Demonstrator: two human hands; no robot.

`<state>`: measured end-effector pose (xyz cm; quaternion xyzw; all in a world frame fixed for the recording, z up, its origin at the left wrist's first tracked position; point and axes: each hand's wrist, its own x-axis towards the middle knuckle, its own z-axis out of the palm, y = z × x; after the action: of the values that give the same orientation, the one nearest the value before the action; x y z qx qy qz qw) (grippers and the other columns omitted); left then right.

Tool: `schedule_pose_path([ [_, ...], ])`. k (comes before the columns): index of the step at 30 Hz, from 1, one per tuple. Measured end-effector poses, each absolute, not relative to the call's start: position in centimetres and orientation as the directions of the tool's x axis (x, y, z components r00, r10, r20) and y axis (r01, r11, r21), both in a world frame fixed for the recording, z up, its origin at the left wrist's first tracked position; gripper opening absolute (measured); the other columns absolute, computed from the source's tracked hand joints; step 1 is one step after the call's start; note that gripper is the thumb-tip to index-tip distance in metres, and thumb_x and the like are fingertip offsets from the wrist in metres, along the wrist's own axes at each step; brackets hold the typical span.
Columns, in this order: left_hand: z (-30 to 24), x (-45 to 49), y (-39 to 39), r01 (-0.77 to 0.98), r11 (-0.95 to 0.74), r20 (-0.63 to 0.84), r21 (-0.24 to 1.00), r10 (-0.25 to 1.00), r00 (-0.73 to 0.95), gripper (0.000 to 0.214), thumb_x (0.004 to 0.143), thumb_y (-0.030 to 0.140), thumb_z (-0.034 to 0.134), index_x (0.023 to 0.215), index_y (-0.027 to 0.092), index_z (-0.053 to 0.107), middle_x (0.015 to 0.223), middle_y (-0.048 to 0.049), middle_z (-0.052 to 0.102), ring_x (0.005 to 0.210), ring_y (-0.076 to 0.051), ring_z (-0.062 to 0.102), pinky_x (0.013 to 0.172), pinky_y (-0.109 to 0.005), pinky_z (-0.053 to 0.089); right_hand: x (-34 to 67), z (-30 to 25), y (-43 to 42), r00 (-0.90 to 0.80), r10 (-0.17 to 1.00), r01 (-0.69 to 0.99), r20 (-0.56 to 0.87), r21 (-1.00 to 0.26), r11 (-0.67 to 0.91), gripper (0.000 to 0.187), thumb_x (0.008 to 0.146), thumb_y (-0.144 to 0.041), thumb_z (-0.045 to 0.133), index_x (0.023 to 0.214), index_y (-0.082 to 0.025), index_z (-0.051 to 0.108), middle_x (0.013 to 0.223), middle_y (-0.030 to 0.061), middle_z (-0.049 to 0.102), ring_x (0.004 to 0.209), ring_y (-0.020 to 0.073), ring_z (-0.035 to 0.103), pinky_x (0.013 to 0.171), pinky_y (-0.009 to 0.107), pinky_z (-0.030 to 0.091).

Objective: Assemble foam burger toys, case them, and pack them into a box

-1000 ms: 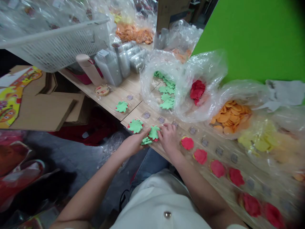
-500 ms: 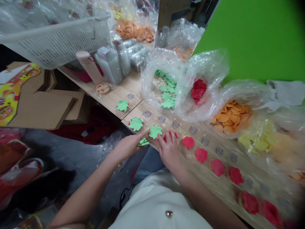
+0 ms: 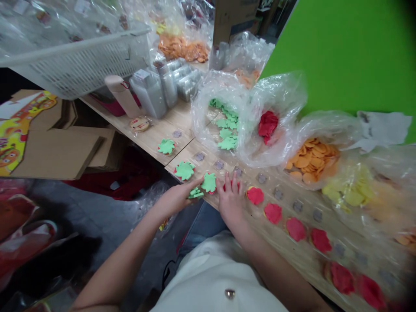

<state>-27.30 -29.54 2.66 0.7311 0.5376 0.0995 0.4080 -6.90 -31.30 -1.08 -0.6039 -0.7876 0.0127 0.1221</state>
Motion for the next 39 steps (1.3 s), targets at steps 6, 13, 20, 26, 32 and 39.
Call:
schedule_pose_path([
  [6, 3.6, -26.4, -30.5, -0.138, 0.614, -0.517, 0.777, 0.748, 0.416, 0.06, 0.081, 0.055, 0.046, 0.127, 0.016, 0.045, 0.114, -0.0129, 0.062, 0.093, -0.023, 0.064, 0.082, -0.037, 0.05, -6.8, 1.5, -31.2, -0.117, 0.973, 0.693, 0.201, -0.684, 0.225, 0.034, 0.086, -0.022, 0.045, 0.119, -0.016, 0.052, 0.12, 0.0125, 0.056, 0.114, 0.0237, 0.049, 0.094, 0.041, 0.041],
  [13, 3.9, -22.4, -31.1, -0.379, 0.799, -0.606, 0.467, 0.601, 0.52, 0.048, 0.087, 0.046, 0.042, 0.121, 0.012, 0.049, 0.108, -0.0143, 0.064, 0.089, -0.02, 0.065, 0.084, -0.035, 0.05, -6.8, 1.8, -31.3, 0.046, 0.998, 0.317, -0.031, -0.947, -0.044, 0.019, 0.077, -0.035, 0.058, 0.083, -0.017, 0.059, 0.078, 0.0024, 0.063, 0.068, 0.0147, 0.059, 0.063, 0.028, 0.05],
  [20, 2.5, -23.0, -31.1, -0.165, 0.637, -0.58, 0.753, 0.761, 0.291, 0.044, 0.076, 0.04, 0.063, 0.112, 0.019, 0.05, 0.099, -0.0061, 0.064, 0.077, -0.015, 0.065, 0.057, -0.02, 0.051, -0.4, 2.4, -30.1, 0.329, 0.944, 0.232, -0.021, -0.967, -0.103, 0.023, 0.079, -0.04, 0.054, 0.084, -0.018, 0.051, 0.073, 0.0001, 0.059, 0.064, 0.0144, 0.057, 0.057, 0.027, 0.048],
  [26, 2.3, -22.3, -31.1, 0.234, 0.402, -0.455, 0.886, 0.852, 0.26, 0.042, 0.079, 0.043, 0.054, 0.113, 0.017, 0.051, 0.096, -0.006, 0.062, 0.07, -0.016, 0.063, 0.057, -0.026, 0.05, -0.9, -0.4, -31.5, -0.191, 0.941, 0.856, 0.28, -0.422, 0.3, 0.015, 0.088, -0.023, 0.047, 0.093, -0.017, 0.06, 0.094, 0.0081, 0.065, 0.099, 0.0215, 0.055, 0.088, 0.037, 0.042],
  [32, 1.9, -20.8, -31.6, 0.568, -0.105, -0.221, 0.816, 0.852, 0.474, 0.051, 0.083, 0.027, 0.047, 0.132, 0.023, 0.039, 0.131, -0.007, 0.051, 0.114, -0.022, 0.051, 0.094, -0.032, 0.039, -1.4, -2.0, -34.4, -0.348, 0.9, 0.867, 0.261, -0.275, 0.415, 0.027, 0.089, -0.016, 0.043, 0.112, -0.017, 0.057, 0.12, 0.0072, 0.059, 0.123, 0.0206, 0.041, 0.101, 0.039, 0.032],
  [39, 3.1, -19.2, -32.5, 0.811, -0.377, -0.379, 0.448, 0.741, 0.554, 0.074, 0.079, 0.012, 0.043, 0.143, 0.032, 0.01, 0.12, -0.0116, 0.059, 0.088, -0.024, 0.065, 0.07, -0.029, 0.046, -0.6, -0.7, -37.0, -0.204, 0.965, 0.943, 0.164, -0.231, 0.239, 0.051, 0.081, -0.007, 0.042, 0.13, -0.02, 0.045, 0.143, 0.0088, 0.033, 0.137, 0.0271, 0.011, 0.106, 0.053, 0.021],
])
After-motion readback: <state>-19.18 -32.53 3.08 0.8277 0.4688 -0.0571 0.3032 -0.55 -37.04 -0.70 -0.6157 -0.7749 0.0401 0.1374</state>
